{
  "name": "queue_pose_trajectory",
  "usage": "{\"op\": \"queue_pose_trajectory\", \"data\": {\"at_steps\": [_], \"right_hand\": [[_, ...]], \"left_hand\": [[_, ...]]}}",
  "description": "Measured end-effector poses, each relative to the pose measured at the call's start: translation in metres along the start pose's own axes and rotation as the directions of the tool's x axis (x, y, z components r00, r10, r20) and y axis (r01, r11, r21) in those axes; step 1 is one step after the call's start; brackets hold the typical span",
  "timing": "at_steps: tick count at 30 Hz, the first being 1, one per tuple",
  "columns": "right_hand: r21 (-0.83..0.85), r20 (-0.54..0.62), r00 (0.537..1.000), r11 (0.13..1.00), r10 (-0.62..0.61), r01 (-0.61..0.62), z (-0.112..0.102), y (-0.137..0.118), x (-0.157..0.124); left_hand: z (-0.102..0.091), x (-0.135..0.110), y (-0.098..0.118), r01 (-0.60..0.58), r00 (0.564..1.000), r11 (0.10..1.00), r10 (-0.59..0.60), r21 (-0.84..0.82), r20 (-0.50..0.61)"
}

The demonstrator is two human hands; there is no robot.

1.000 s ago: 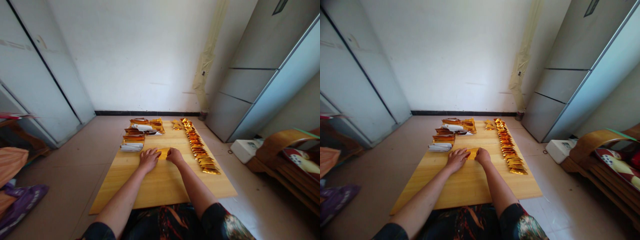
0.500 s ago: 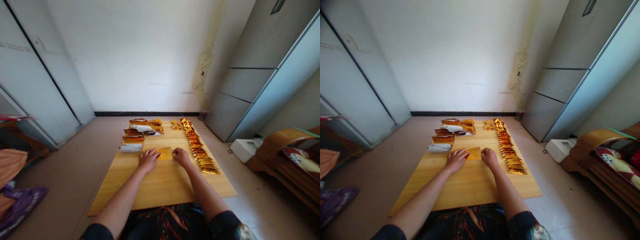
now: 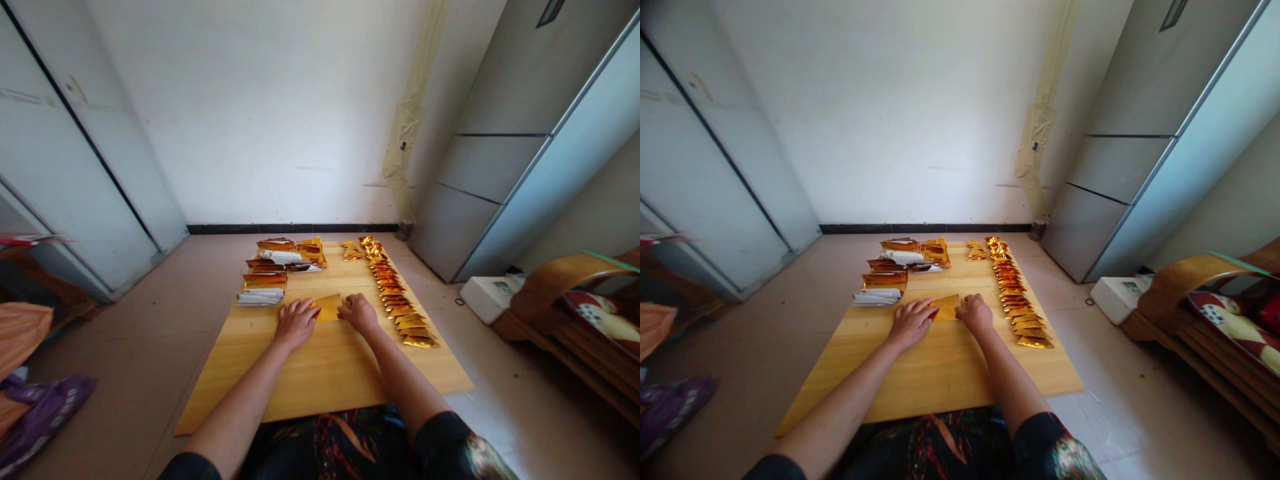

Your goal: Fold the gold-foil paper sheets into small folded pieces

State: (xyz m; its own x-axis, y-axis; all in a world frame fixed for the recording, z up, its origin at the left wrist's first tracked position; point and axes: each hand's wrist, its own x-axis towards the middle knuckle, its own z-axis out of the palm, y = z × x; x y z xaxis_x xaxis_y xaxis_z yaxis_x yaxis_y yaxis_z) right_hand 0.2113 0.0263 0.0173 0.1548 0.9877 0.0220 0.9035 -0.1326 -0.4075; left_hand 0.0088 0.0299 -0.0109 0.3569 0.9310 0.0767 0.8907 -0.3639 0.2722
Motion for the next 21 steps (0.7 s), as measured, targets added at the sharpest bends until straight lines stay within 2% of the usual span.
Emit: {"op": "queue_pose_trajectory", "data": {"at_steps": [4,11,16,21], "right_hand": [[-0.131,0.055,0.998,0.991,0.025,-0.018,0.003,-0.018,0.003],[-0.079,0.054,0.997,0.995,-0.060,0.064,0.010,-0.021,0.008],[-0.126,0.097,0.995,0.992,-0.010,0.023,0.007,-0.026,0.010],[-0.117,0.118,0.993,0.993,-0.018,0.032,0.004,-0.026,0.012]], "left_hand": [[0.000,-0.006,0.001,-0.036,0.998,0.999,0.036,0.004,-0.048],[-0.002,-0.007,0.002,-0.036,0.998,0.999,0.035,-0.023,-0.046],[-0.004,-0.008,0.002,-0.046,0.997,0.998,0.044,-0.036,-0.056],[-0.006,-0.008,0.003,-0.042,0.997,0.996,0.037,-0.082,-0.064]]}}
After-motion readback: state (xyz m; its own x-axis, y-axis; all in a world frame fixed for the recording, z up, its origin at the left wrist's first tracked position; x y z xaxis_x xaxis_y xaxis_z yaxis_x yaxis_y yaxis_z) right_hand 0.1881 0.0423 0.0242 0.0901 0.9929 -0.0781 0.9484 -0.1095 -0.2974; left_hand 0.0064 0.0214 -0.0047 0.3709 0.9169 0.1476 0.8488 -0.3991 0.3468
